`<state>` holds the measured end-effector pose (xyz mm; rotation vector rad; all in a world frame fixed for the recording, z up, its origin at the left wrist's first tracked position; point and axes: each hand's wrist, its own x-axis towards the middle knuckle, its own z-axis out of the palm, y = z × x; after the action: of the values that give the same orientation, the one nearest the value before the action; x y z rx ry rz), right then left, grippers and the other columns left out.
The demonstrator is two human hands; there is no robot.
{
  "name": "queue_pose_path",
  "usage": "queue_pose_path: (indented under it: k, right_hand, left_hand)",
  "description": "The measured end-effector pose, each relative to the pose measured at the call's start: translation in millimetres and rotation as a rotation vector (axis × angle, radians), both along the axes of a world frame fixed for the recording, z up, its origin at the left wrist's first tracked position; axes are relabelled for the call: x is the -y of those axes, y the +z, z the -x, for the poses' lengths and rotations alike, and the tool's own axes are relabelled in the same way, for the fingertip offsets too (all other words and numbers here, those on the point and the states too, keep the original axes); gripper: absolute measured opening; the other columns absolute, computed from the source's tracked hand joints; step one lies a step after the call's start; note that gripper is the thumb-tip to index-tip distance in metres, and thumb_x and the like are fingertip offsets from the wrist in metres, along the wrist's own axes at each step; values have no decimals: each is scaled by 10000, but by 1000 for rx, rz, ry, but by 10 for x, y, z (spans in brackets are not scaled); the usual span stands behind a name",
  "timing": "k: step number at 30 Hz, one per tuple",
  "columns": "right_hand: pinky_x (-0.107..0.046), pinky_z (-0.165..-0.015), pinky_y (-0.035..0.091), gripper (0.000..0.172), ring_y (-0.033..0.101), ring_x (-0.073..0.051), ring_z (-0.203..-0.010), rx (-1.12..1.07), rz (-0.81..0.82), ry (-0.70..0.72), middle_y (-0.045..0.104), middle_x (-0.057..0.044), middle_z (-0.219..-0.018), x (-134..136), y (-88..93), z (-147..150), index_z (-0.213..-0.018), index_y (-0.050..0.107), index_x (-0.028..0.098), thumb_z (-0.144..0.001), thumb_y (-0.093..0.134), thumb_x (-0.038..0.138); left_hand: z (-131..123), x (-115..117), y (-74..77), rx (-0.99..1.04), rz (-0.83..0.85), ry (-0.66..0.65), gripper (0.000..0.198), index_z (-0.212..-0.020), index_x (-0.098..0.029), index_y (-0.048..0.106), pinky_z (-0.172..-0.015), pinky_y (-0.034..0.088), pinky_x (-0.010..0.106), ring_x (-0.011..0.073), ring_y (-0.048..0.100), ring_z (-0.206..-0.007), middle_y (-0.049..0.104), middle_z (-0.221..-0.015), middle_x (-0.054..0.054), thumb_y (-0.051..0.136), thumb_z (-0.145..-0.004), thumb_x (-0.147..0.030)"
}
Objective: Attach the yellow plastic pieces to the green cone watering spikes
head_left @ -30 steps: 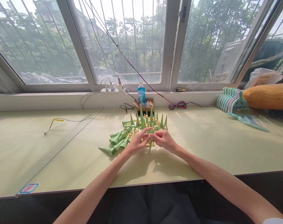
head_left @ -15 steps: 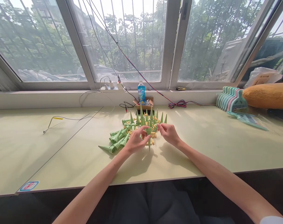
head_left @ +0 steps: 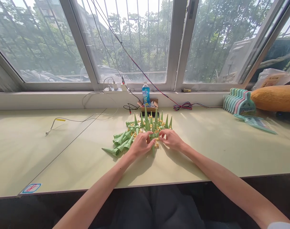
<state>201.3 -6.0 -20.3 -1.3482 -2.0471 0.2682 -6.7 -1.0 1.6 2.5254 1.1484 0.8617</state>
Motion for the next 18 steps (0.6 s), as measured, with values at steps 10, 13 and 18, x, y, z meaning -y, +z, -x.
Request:
queue_pose_path:
  k: [10,13,18]
  right_hand:
    - [-272,-677,431,72,564,-142,-684,93,88,-45,638,-31,-880,26,30,33,-858,654,203,-883,587,201]
    - [-273,-686,429,80,578,-158,-730,103,87,-46,639,-33,-882,22,31,33,-847,647,205,-882,578,183]
    - [-277,-701,424,86,586,-182,-810,112,80,-46,633,-43,-885,21,18,30,-842,615,200,-888,549,169]
  left_hand:
    - [-17,-26,-40,-26,-54,-9,258,-1065,-170,685,-840,472,367,181,592,-651,630,-614,-10,593,-850,-278]
    - [-15,-27,-42,-32,-65,-8,261,-1076,-169,679,-832,475,364,181,591,-653,631,-623,-7,589,-858,-282]
    - [-19,-29,-53,-27,-98,5,239,-1076,-164,669,-783,480,348,177,579,-643,616,-622,-5,580,-883,-274]
